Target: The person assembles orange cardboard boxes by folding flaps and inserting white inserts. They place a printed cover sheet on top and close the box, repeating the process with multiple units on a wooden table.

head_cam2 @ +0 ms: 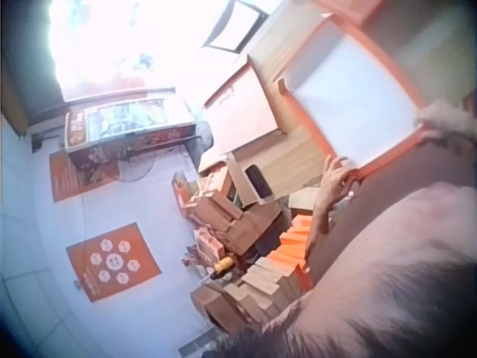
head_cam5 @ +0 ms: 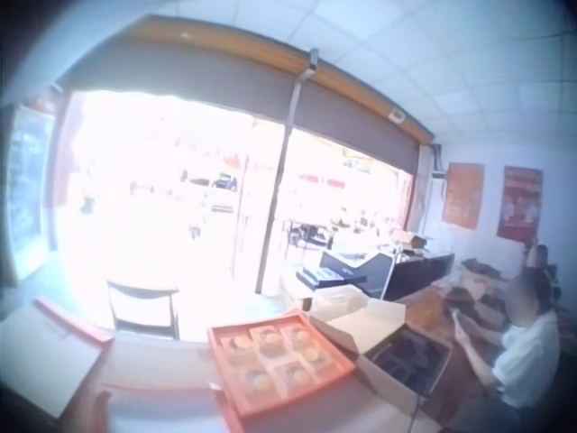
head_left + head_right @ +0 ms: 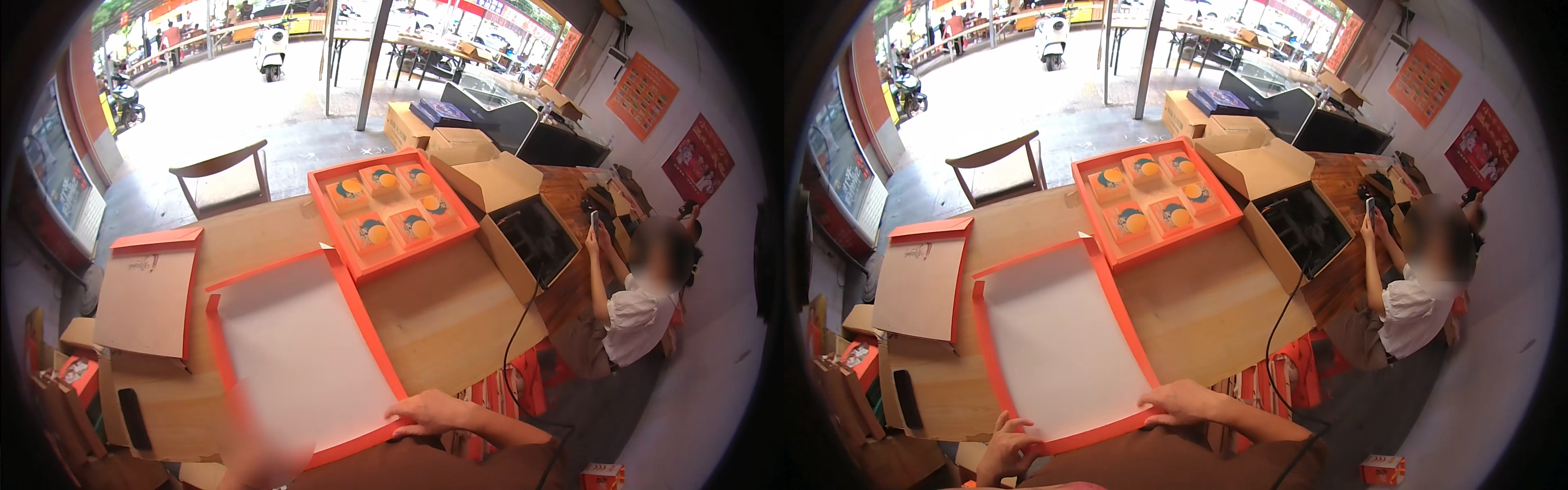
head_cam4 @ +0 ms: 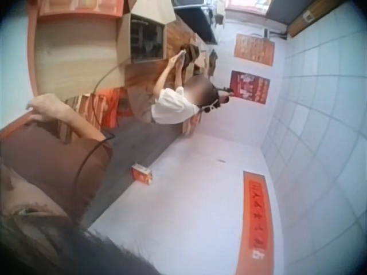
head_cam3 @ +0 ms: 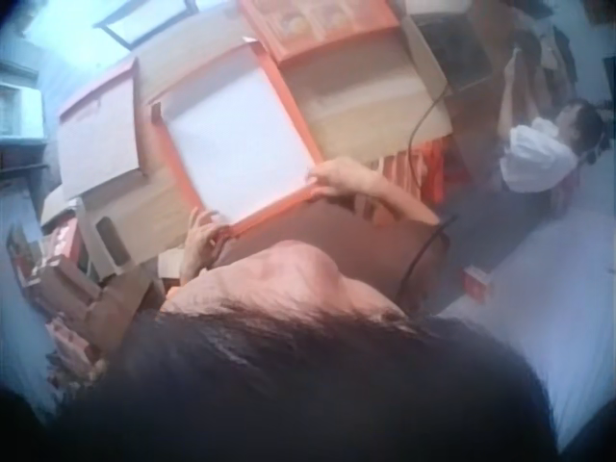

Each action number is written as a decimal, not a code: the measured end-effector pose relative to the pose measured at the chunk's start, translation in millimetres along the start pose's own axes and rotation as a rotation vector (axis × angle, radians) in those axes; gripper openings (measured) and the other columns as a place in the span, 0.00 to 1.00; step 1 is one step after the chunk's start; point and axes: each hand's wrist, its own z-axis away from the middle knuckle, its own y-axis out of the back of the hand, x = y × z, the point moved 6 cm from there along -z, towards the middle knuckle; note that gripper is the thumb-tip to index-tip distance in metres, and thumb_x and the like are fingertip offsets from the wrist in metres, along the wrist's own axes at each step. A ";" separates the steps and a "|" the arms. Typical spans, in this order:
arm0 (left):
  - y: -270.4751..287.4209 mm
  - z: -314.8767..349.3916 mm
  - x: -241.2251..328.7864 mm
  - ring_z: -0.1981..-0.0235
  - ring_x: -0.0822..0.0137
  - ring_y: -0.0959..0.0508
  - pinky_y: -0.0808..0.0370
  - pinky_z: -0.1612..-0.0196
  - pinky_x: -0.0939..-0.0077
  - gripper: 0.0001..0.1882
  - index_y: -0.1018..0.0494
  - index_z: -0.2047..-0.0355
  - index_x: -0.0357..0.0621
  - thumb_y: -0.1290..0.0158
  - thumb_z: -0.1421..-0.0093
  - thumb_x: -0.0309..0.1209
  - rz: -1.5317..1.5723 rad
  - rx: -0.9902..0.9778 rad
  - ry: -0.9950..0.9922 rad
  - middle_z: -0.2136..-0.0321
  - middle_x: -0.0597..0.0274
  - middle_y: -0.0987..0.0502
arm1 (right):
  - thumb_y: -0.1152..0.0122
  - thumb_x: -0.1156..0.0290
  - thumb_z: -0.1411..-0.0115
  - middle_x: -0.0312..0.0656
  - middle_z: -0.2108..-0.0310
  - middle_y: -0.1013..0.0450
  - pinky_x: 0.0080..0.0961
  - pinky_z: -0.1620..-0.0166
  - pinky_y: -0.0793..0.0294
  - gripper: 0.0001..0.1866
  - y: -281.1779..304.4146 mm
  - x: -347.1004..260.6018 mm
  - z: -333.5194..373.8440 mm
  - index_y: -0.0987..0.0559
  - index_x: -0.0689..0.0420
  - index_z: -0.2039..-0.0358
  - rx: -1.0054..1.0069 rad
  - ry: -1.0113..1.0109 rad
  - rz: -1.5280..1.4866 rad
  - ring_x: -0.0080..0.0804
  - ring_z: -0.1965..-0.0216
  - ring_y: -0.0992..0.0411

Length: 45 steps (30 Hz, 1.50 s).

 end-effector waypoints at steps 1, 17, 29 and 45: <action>1.4 -0.4 -1.0 0.41 0.59 0.20 0.43 0.25 0.40 0.09 0.12 0.64 0.55 0.28 0.47 0.34 0.030 -0.003 0.015 0.69 0.67 0.14 | 0.36 0.50 0.29 0.46 0.58 0.20 0.45 0.55 0.19 0.20 -0.4 -2.1 0.2 0.22 0.52 0.49 -0.032 0.030 0.012 0.53 0.58 0.19; 17.2 -34.0 -10.9 0.41 0.51 0.20 0.39 0.26 0.38 0.21 0.16 0.54 0.50 0.28 0.51 0.30 -0.237 0.310 -0.008 0.54 0.52 0.15 | 0.30 0.66 0.36 0.41 0.54 0.17 0.41 0.60 0.17 0.16 44.3 22.6 -30.6 0.18 0.48 0.49 0.371 0.091 0.208 0.46 0.60 0.17; 10.5 -26.6 -23.8 0.47 0.44 0.20 0.23 0.43 0.53 0.09 0.17 0.59 0.45 0.38 0.40 0.23 0.129 0.739 0.214 0.58 0.48 0.17 | 0.29 0.61 0.32 0.51 0.71 0.21 0.44 0.66 0.21 0.21 36.9 42.2 -35.3 0.25 0.51 0.43 0.611 0.050 0.016 0.50 0.71 0.21; 17.8 -50.8 -6.8 0.48 0.46 0.21 0.24 0.41 0.51 0.05 0.18 0.67 0.48 0.33 0.42 0.29 -0.089 0.678 0.082 0.67 0.59 0.20 | 0.32 0.66 0.34 0.41 0.68 0.22 0.42 0.68 0.21 0.08 35.0 16.5 -40.3 0.18 0.53 0.70 0.876 -0.133 0.056 0.49 0.73 0.21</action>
